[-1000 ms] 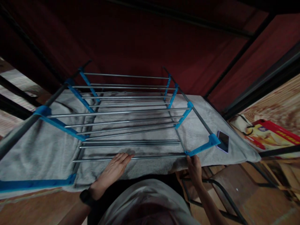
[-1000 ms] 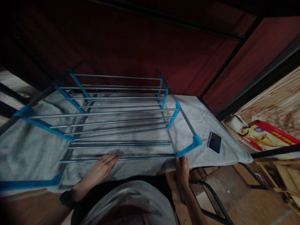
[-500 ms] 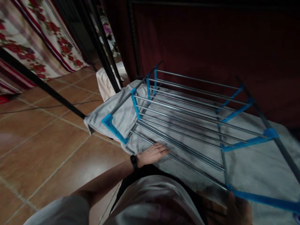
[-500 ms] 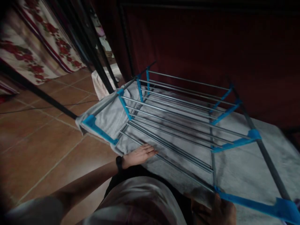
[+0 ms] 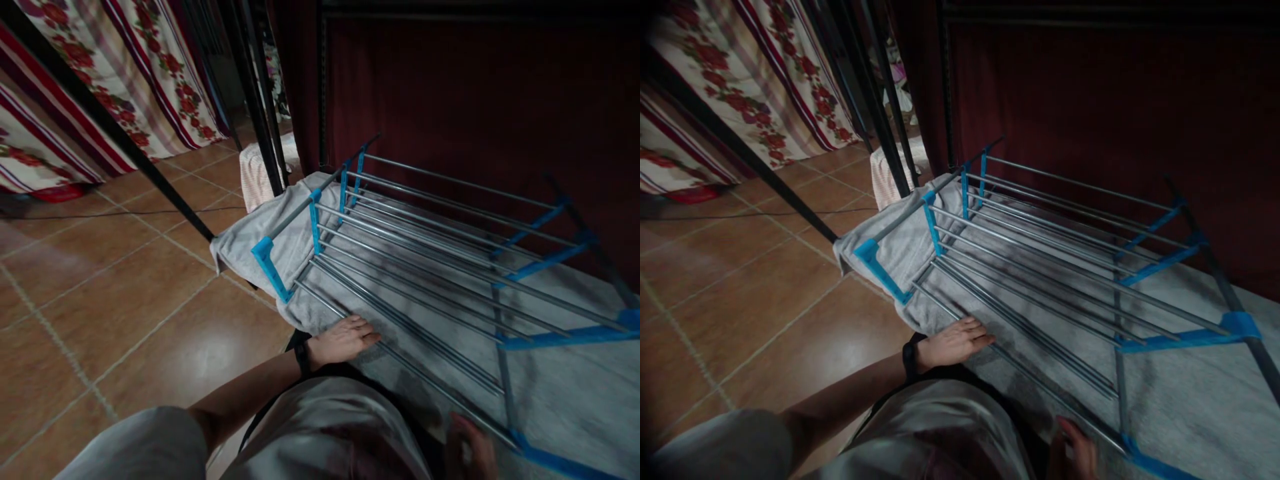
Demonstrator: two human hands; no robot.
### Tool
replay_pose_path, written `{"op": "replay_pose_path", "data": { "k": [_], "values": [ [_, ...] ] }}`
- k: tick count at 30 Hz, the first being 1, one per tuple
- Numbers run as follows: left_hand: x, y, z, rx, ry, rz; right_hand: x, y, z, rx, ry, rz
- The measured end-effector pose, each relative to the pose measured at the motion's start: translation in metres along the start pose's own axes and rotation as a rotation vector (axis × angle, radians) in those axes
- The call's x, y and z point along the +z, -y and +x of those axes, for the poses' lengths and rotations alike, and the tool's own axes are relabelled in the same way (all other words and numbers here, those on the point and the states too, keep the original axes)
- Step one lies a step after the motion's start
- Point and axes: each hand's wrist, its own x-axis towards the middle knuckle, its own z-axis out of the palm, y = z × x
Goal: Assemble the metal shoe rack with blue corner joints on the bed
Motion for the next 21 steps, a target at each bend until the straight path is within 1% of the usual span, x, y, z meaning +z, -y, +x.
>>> {"op": "replay_pose_path", "data": {
  "k": [1,3,4,6,8,10,12,13,14,15,17,19,20,21],
  "values": [
    [0.000,-0.001,-0.001,0.002,-0.008,-0.002,0.011,0.011,0.008,-0.111,-0.002,-0.051],
    [-0.001,-0.001,-0.001,0.004,-0.025,-0.018,0.033,0.036,0.028,-0.341,0.061,-0.101],
    [-0.002,-0.002,0.000,0.001,-0.031,-0.032,0.043,0.049,0.039,-0.428,0.111,-0.124],
    [-0.003,-0.002,0.001,-0.018,-0.022,-0.073,0.061,0.071,0.057,-0.542,0.239,-0.204],
    [-0.005,-0.003,0.002,-0.048,-0.006,-0.115,0.073,0.086,0.067,-0.589,0.342,-0.292],
    [-0.006,-0.005,-0.001,-0.068,-0.024,-0.134,0.080,0.093,0.072,-0.603,0.385,-0.339],
    [-0.004,-0.007,-0.011,-0.084,-0.096,-0.134,0.082,0.093,0.073,-0.605,0.387,-0.352],
    [-0.001,-0.008,-0.020,-0.118,-0.153,-0.129,0.083,0.092,0.074,-0.608,0.385,-0.354],
    [0.001,-0.009,-0.032,-0.186,-0.220,-0.123,0.083,0.091,0.074,-0.612,0.383,-0.355],
    [0.005,-0.008,-0.046,-0.290,-0.297,-0.122,0.083,0.090,0.074,-0.616,0.383,-0.357],
    [0.011,-0.002,-0.079,-0.595,-0.481,-0.140,0.083,0.088,0.074,-0.617,0.388,-0.364],
    [0.014,0.010,-0.110,-0.929,-0.694,-0.194,0.084,0.087,0.074,-0.614,0.394,-0.377],
    [0.014,0.018,-0.122,-1.057,-0.784,-0.220,0.084,0.087,0.073,-0.613,0.397,-0.382],
    [0.013,0.026,-0.132,-1.138,-0.849,-0.246,0.085,0.086,0.073,-0.613,0.398,-0.383]
  ]
}}
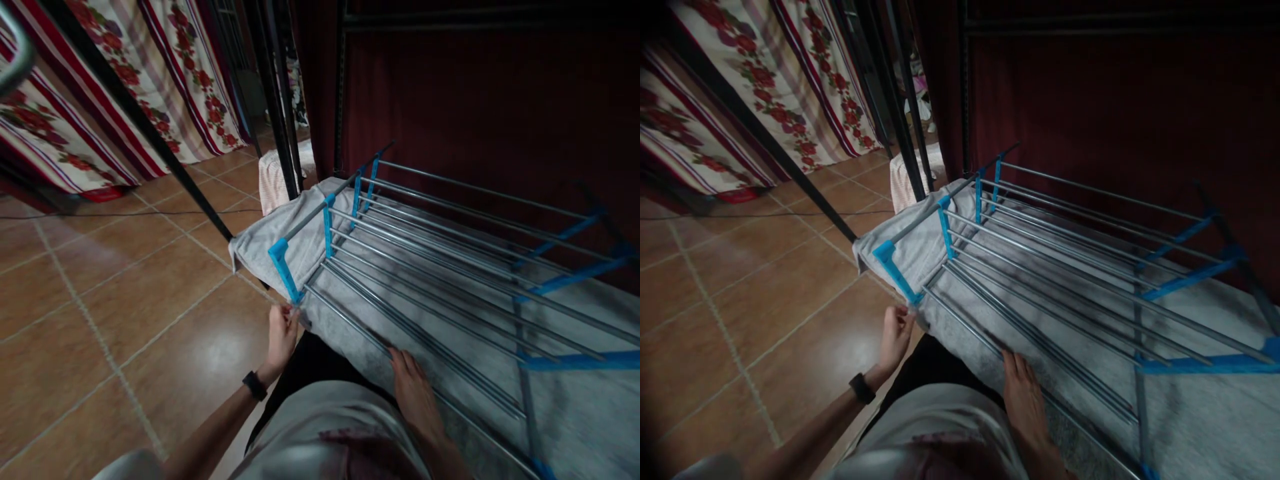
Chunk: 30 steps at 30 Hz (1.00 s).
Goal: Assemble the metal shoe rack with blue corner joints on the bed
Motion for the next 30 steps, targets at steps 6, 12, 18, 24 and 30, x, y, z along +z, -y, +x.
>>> {"op": "replay_pose_path", "data": {
  "k": [6,12,18,24,30],
  "values": [
    [0.002,0.019,0.044,-0.038,0.149,-0.080,0.006,-0.003,-0.001,-0.008,-0.024,0.062],
    [0.013,0.025,0.057,-0.109,0.154,-0.132,0.012,0.001,-0.001,-0.014,-0.033,0.081],
    [0.011,0.027,0.060,-0.160,0.167,-0.227,0.008,0.003,0.003,-0.004,0.017,0.108],
    [0.007,0.026,0.060,-0.177,0.192,-0.270,0.009,0.001,0.002,0.011,0.044,0.137],
    [0.005,0.021,0.074,-0.188,0.292,-0.313,0.005,0.002,0.003,0.030,0.031,0.230]
  ]
}}
